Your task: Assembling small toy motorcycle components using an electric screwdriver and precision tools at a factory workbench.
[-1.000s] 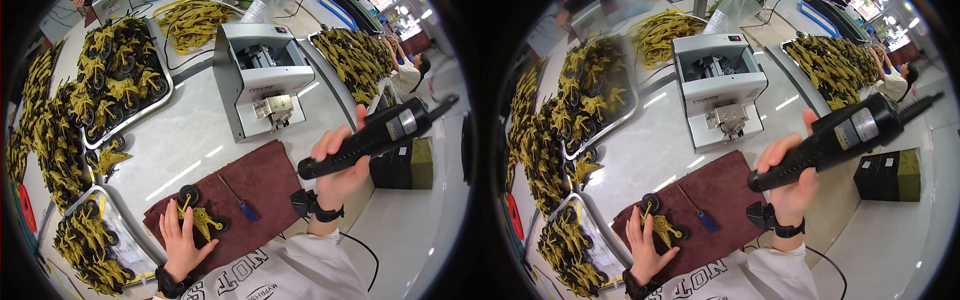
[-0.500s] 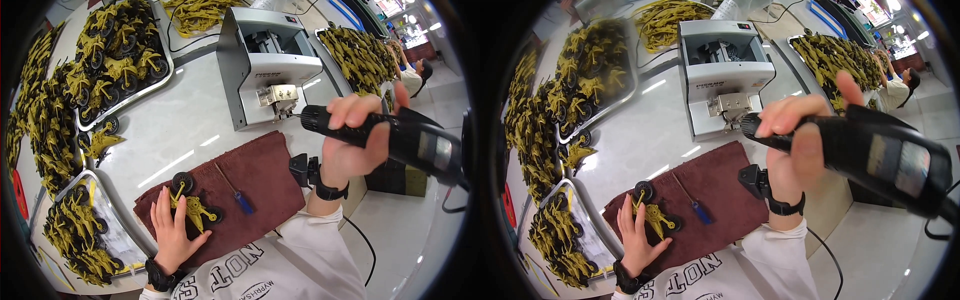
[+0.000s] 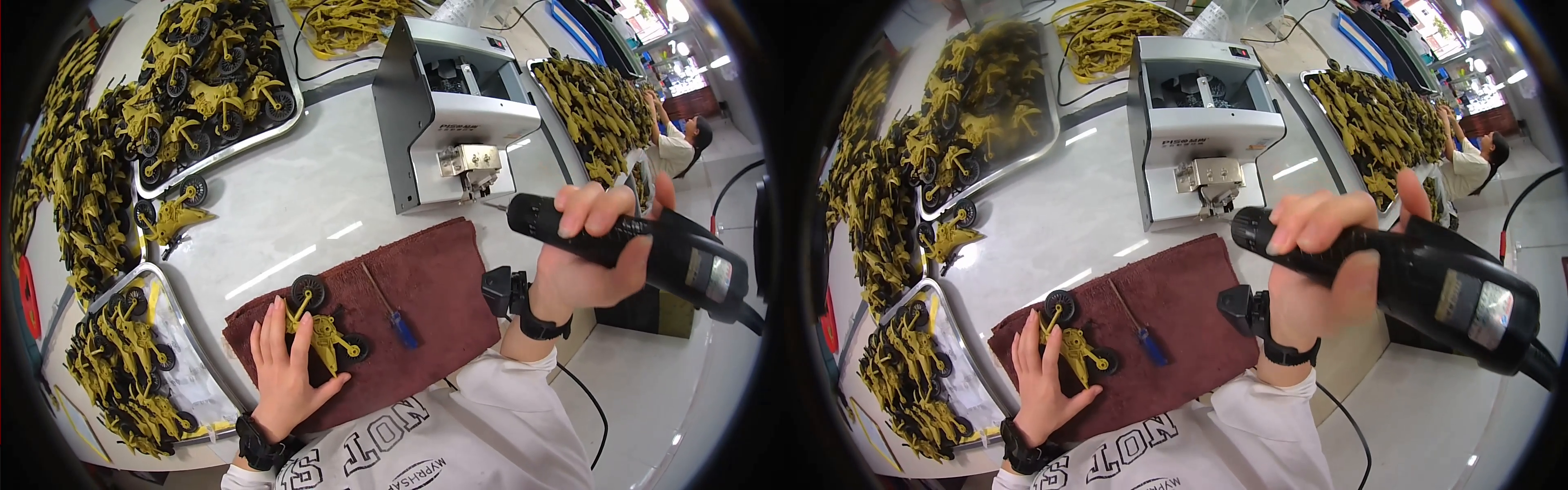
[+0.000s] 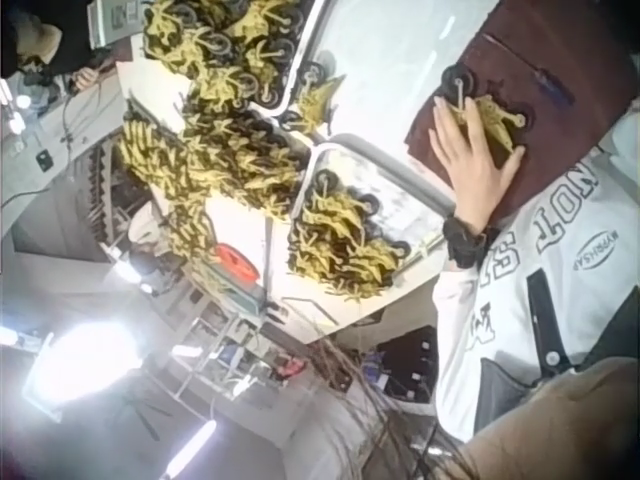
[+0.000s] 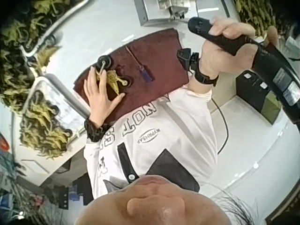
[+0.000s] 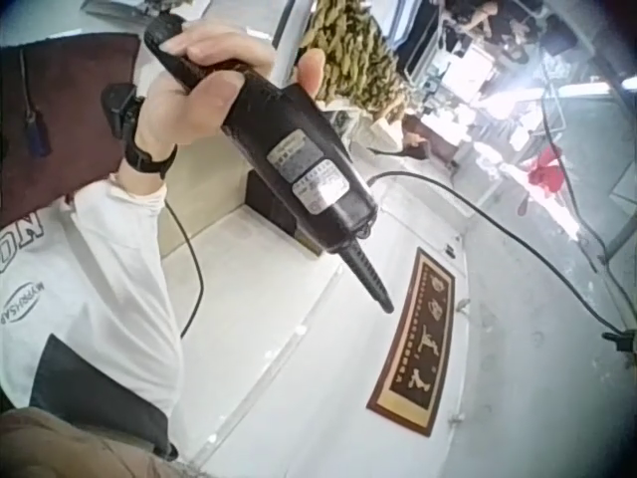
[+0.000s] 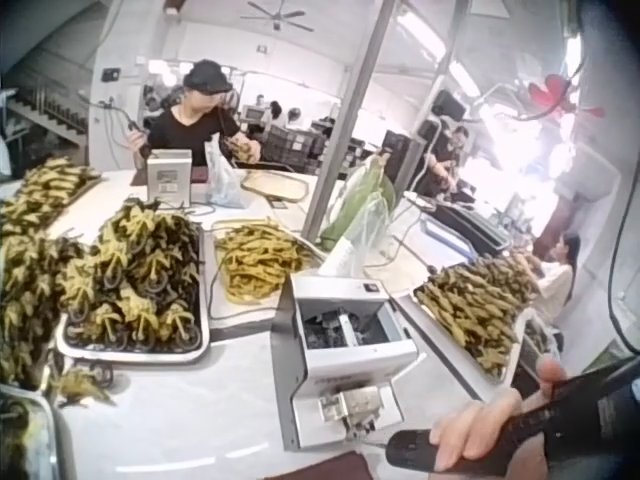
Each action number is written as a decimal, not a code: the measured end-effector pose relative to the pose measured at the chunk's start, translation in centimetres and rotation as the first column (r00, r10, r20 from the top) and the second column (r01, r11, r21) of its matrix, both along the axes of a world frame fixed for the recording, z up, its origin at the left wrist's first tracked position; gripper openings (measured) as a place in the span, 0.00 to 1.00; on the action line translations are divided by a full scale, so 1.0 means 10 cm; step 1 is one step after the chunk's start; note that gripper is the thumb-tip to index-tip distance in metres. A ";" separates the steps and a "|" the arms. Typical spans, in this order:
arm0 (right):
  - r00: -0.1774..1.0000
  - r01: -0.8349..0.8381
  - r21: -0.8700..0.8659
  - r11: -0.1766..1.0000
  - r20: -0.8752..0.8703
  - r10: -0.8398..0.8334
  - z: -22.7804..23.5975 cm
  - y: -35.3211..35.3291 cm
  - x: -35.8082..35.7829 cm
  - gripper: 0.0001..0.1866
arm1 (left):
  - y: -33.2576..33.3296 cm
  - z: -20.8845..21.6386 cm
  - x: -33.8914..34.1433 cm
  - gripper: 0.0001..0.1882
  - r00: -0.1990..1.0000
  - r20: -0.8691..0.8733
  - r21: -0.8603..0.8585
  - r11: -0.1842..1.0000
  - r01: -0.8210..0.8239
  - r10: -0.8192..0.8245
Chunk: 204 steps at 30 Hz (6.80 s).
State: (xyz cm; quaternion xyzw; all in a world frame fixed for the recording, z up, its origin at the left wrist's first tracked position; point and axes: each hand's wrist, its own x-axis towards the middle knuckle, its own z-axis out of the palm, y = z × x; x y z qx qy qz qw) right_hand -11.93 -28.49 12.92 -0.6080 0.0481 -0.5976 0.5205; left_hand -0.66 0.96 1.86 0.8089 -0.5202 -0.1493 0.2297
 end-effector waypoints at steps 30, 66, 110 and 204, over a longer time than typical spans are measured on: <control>0.997 0.054 -0.083 0.995 0.068 -0.048 -0.11 -0.01 0.02 0.35 | 0.03 0.03 -0.04 0.54 0.998 -0.052 -0.021 1.000 -0.021 0.020; 0.988 0.107 -0.006 0.994 -0.112 -0.107 -0.16 -0.13 0.13 0.29 | 0.03 -0.01 -0.05 0.52 0.999 -0.028 -0.024 0.999 -0.025 0.024; 0.973 -0.189 -0.068 0.980 0.125 0.196 -0.09 -0.10 -0.24 0.36 | -0.02 0.08 0.05 0.49 0.997 -0.050 -0.086 0.995 -0.054 0.050; 0.709 -0.671 0.100 0.734 -0.203 0.675 -0.60 1.22 -0.10 0.38 | -0.10 -0.05 0.06 0.51 0.994 -0.089 -0.113 0.992 0.052 -0.063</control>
